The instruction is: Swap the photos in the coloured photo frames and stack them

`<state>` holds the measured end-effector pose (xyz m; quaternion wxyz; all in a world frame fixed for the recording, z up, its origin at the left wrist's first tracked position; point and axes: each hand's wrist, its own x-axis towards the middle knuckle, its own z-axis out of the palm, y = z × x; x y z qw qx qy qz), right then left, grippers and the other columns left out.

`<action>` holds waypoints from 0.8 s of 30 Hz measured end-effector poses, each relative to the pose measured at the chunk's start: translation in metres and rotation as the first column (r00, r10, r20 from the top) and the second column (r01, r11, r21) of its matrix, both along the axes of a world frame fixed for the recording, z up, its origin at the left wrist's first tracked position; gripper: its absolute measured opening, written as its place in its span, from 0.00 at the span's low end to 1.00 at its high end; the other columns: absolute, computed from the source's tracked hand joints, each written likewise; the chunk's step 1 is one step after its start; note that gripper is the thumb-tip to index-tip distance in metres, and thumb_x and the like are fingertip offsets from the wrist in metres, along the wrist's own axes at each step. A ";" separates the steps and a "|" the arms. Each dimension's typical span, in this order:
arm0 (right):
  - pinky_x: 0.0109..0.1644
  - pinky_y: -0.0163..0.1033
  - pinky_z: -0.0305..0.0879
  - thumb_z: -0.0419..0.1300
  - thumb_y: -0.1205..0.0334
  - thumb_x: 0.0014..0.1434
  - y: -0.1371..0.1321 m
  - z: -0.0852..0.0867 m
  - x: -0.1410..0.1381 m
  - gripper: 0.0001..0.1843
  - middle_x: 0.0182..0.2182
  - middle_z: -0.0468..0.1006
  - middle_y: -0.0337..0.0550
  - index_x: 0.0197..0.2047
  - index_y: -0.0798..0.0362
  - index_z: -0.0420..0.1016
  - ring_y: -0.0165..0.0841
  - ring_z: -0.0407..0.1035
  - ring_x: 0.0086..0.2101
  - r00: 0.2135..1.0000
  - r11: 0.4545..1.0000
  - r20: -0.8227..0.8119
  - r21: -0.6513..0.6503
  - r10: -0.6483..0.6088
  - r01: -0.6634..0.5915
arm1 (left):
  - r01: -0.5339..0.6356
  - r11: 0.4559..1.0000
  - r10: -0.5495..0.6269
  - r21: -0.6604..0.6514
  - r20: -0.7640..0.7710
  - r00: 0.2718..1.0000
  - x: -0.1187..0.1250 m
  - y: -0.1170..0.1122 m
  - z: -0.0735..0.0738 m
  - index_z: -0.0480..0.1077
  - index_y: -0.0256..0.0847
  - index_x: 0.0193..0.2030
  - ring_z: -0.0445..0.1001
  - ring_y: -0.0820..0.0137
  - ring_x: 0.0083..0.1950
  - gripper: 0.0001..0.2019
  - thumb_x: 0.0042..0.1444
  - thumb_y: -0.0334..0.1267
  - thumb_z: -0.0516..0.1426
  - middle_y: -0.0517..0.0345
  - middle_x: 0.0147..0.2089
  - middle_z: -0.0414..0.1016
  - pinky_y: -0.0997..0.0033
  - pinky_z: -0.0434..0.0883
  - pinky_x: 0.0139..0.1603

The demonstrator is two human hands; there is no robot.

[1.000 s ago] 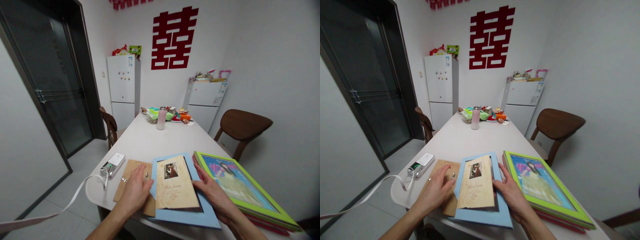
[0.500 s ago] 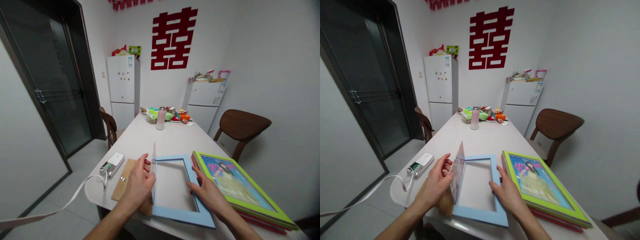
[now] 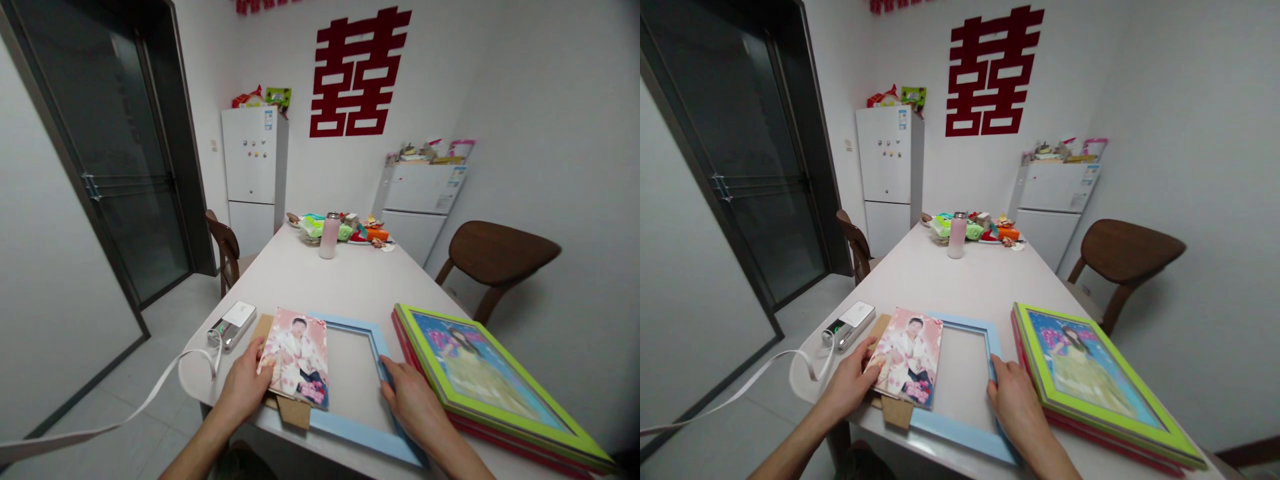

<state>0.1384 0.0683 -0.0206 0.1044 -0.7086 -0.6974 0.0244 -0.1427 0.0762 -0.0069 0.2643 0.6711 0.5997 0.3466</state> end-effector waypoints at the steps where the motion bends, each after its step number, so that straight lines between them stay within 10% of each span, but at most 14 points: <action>1: 0.45 0.39 0.58 0.47 0.70 0.50 0.000 -0.001 0.001 0.22 0.35 0.72 0.54 0.49 0.65 0.63 0.38 0.66 0.38 1.000 1.000 0.005 0.003 0.005 -0.005 | 0.010 1.000 -0.009 0.013 -0.047 0.999 0.000 -0.001 0.003 0.59 0.37 0.50 0.69 0.65 0.43 0.18 0.50 0.34 0.49 0.53 0.43 0.71 0.70 0.63 0.42; 9: 0.48 0.45 0.57 0.49 0.62 0.49 0.002 0.003 -0.023 0.22 0.45 0.67 0.55 0.48 0.61 0.64 0.40 0.62 0.44 0.948 0.972 -0.294 0.232 0.118 -0.049 | 0.035 0.997 -0.017 0.062 -0.265 0.964 -0.004 -0.005 0.012 0.65 0.38 0.45 0.66 0.63 0.45 0.15 0.50 0.37 0.49 0.51 0.43 0.70 0.66 0.61 0.46; 13: 0.32 0.38 0.64 0.49 0.58 0.49 0.009 0.004 -0.058 0.29 0.32 0.73 0.48 0.53 0.63 0.56 0.31 0.67 0.26 0.653 0.997 -0.756 0.013 0.057 -0.072 | 0.060 0.989 -0.019 0.136 -0.278 0.960 0.002 -0.008 0.012 0.63 0.37 0.46 0.64 0.63 0.48 0.16 0.50 0.34 0.48 0.51 0.44 0.68 0.63 0.60 0.48; 18: 0.16 0.31 0.54 0.51 0.64 0.44 0.022 0.006 -0.088 0.32 0.14 0.67 0.33 0.54 0.66 0.54 0.25 0.57 0.13 0.243 0.958 -0.955 -0.216 -0.168 -0.186 | 0.262 0.943 -0.193 0.207 -0.302 0.934 0.025 -0.020 0.003 0.58 0.38 0.52 0.57 0.60 0.55 0.25 0.43 0.35 0.54 0.48 0.54 0.61 0.56 0.55 0.55; 24: 0.18 0.28 0.56 0.54 0.61 0.45 0.016 0.048 -0.098 0.21 0.20 0.70 0.36 0.45 0.57 0.66 0.24 0.60 0.18 0.038 0.969 -0.998 -0.065 -0.058 -0.238 | 0.299 0.917 -0.241 0.263 -0.231 0.943 0.049 -0.019 0.005 0.56 0.33 0.55 0.51 0.60 0.59 0.29 0.41 0.27 0.50 0.46 0.58 0.55 0.55 0.50 0.58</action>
